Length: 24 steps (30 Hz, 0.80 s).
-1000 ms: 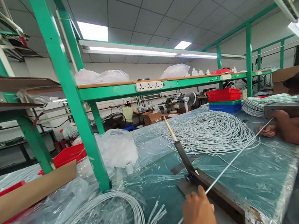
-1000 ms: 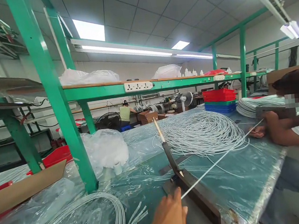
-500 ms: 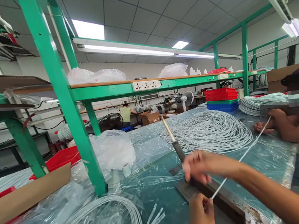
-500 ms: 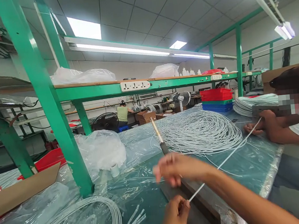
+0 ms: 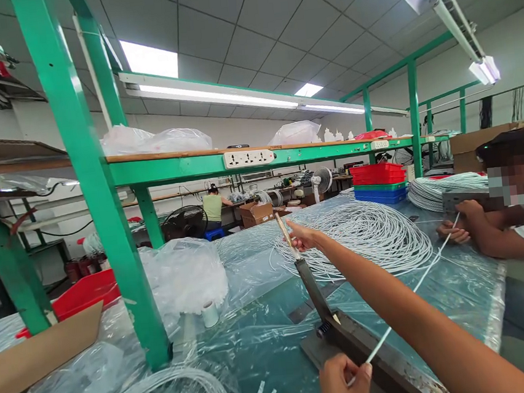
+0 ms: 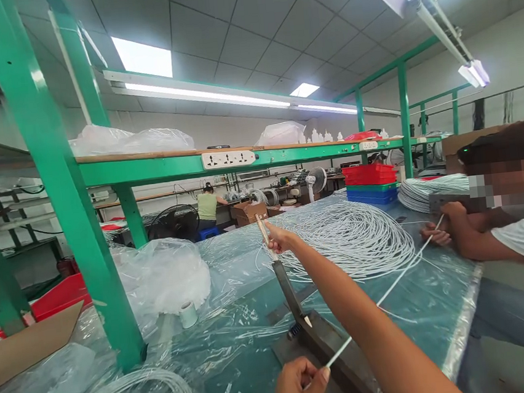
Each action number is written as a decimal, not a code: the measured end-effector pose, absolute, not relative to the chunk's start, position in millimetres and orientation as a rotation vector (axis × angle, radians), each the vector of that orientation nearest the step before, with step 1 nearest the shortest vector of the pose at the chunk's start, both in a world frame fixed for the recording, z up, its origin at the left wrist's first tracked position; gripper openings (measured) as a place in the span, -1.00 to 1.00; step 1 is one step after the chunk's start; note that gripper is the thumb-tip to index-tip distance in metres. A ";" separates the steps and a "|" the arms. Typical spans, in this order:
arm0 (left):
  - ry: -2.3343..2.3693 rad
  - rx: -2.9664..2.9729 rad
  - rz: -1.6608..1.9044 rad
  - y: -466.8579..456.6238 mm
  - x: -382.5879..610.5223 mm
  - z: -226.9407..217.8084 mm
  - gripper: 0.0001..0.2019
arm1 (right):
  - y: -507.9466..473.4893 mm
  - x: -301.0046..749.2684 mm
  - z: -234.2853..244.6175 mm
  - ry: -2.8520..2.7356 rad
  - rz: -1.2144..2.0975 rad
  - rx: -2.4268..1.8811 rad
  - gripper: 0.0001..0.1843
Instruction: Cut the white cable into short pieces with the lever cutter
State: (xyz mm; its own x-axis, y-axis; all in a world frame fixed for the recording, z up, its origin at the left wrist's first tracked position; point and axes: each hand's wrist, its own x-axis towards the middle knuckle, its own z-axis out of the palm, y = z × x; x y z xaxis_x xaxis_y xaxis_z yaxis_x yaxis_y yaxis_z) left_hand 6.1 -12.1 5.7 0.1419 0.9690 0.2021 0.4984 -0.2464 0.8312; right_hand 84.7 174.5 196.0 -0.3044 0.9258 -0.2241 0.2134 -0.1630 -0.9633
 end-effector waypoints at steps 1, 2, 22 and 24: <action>1.409 1.807 1.007 -11.2 6.2 6.8 -0.74 | 171.7 87.1 198.6 -1.496 1.523 -1.313 -0.30; 1.404 1.793 0.991 -10.6 6.2 8.2 -0.74 | 167.3 91.4 201.9 -1.494 1.528 -1.291 -0.30; 1.152 1.397 0.832 -11.0 16.3 19.6 -0.74 | -31.0 225.5 184.9 -1.440 1.696 -1.005 -0.78; 1.170 1.483 0.888 -11.3 16.5 16.7 -0.68 | -29.8 227.6 186.4 -1.414 1.736 -1.015 -0.70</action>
State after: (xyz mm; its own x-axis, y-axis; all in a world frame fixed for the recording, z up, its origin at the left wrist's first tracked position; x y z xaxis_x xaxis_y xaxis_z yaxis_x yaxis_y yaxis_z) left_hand 16.5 -11.3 16.7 0.2599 0.9649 -0.0362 0.2250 -0.0240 0.9741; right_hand 227.6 -29.8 186.4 -0.4729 0.8674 -0.1546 -0.0246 -0.1884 -0.9818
